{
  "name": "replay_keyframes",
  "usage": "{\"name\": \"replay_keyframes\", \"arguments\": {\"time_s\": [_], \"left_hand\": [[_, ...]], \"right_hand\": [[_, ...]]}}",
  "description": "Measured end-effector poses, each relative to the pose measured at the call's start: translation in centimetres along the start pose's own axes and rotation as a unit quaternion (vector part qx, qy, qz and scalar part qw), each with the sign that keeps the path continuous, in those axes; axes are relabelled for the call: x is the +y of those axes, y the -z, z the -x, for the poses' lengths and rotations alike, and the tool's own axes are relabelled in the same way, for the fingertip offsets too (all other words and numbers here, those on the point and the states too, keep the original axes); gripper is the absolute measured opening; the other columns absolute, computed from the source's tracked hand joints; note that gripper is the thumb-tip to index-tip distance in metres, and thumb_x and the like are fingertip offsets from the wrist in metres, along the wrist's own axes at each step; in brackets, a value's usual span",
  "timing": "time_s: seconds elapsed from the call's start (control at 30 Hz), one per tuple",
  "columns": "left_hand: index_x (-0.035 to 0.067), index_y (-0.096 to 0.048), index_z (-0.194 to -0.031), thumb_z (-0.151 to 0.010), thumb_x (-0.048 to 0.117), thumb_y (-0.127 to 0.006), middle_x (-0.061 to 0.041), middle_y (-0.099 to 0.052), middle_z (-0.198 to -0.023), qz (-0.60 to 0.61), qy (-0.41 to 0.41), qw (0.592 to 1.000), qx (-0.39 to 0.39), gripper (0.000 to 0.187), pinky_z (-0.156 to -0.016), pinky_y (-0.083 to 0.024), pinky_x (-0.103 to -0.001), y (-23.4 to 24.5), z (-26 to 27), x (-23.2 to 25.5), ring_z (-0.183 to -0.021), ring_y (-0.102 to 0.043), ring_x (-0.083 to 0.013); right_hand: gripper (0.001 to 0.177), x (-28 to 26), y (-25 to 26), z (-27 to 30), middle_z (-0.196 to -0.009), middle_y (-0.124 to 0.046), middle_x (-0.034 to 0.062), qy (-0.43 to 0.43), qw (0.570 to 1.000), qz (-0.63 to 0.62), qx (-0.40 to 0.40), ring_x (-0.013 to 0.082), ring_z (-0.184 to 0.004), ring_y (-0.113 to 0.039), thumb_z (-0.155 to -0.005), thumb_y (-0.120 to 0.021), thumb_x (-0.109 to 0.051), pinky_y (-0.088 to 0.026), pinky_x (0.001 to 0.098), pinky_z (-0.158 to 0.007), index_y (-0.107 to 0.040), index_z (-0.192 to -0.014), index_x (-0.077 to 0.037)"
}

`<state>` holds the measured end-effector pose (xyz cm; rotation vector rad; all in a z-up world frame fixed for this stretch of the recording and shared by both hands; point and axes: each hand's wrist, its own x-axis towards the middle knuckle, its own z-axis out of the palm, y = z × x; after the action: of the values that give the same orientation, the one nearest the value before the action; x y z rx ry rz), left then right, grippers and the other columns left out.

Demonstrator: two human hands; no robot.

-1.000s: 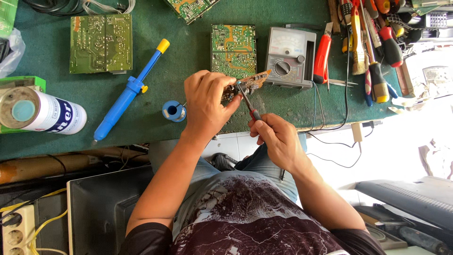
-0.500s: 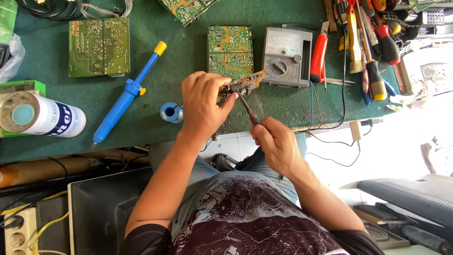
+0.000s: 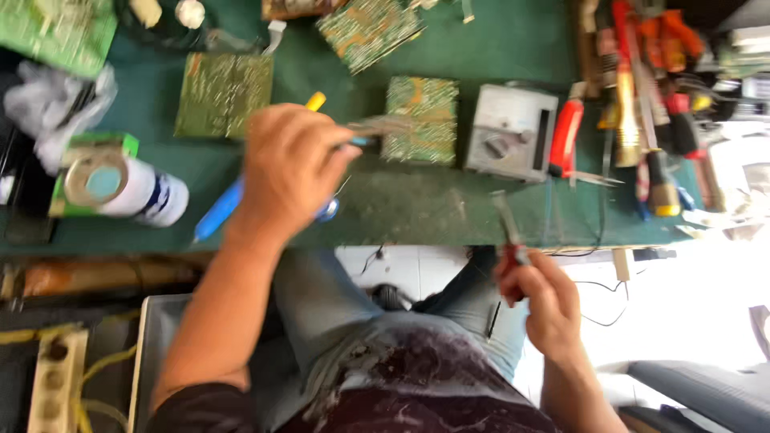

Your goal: The person sits on the floor and works on circuit boards, using a soldering iron and solder wire to make connections. They also use a hot air gun to heat components and a brush to clean the board surface.

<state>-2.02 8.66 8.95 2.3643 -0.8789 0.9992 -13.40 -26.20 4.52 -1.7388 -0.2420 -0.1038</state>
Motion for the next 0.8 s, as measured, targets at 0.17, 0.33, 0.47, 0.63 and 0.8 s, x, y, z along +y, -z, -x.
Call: {"name": "replay_keyframes", "arguments": {"time_s": [0.17,0.33,0.47,0.63,0.8], "left_hand": [[0.016,-0.074,-0.101,-0.112,0.020,-0.069,-0.003,-0.063,-0.098,-0.182,-0.148,0.971,0.037,0.012,-0.090,-0.052,-0.042,-4.5,2.5,-9.1,-0.095,-0.065,-0.0278],[0.014,-0.073,-0.100,-0.108,0.013,-0.075,-0.006,-0.065,-0.101,-0.160,-0.232,0.959,-0.016,0.008,-0.090,-0.057,-0.043,-5.0,3.0,-12.0,-0.100,-0.068,-0.0285],[0.015,-0.072,-0.099,-0.112,0.013,-0.073,-0.003,-0.066,-0.106,-0.162,-0.194,0.962,-0.102,0.013,-0.097,-0.059,-0.041,-5.9,5.6,-15.1,-0.109,-0.070,-0.0261],[0.010,-0.080,-0.115,-0.086,0.013,-0.090,-0.011,-0.064,-0.133,-0.136,-0.095,0.970,-0.180,0.032,-0.111,-0.052,-0.050,-2.3,3.7,-11.0,-0.133,-0.058,-0.0379],[0.007,-0.079,-0.117,-0.105,0.016,-0.080,-0.008,-0.075,-0.114,0.157,0.041,0.986,-0.021,0.015,-0.104,-0.051,-0.049,-2.8,1.3,0.1,-0.112,-0.069,-0.0359]], "right_hand": [[0.041,3.3,-1.1,0.3,-0.064,-0.063,0.0142,-0.069,0.997,-0.039,0.013,0.0233,-0.059,-0.055,-0.102,-0.057,-0.021,-0.051,0.0370,-0.063,-0.071,-0.068,-0.003],[0.039,3.2,-1.5,-0.6,-0.056,-0.059,0.0064,-0.097,0.995,0.010,-0.005,0.0211,-0.060,-0.053,-0.104,-0.057,-0.029,-0.051,0.0350,-0.064,-0.071,-0.071,-0.012],[0.038,3.5,-2.0,-1.0,-0.054,-0.058,0.0034,-0.072,0.997,-0.003,-0.010,0.0178,-0.057,-0.053,-0.104,-0.057,-0.031,-0.051,0.0335,-0.059,-0.071,-0.073,-0.014],[0.037,3.3,-2.4,-1.5,-0.053,-0.058,0.0035,-0.063,0.998,0.005,-0.014,0.0182,-0.054,-0.052,-0.105,-0.057,-0.029,-0.050,0.0325,-0.057,-0.071,-0.073,-0.015],[0.037,3.1,-3.2,-1.5,-0.054,-0.060,0.0024,-0.059,0.998,-0.012,0.003,0.0149,-0.052,-0.057,-0.104,-0.059,-0.028,-0.050,0.0294,-0.054,-0.072,-0.073,-0.014]]}}
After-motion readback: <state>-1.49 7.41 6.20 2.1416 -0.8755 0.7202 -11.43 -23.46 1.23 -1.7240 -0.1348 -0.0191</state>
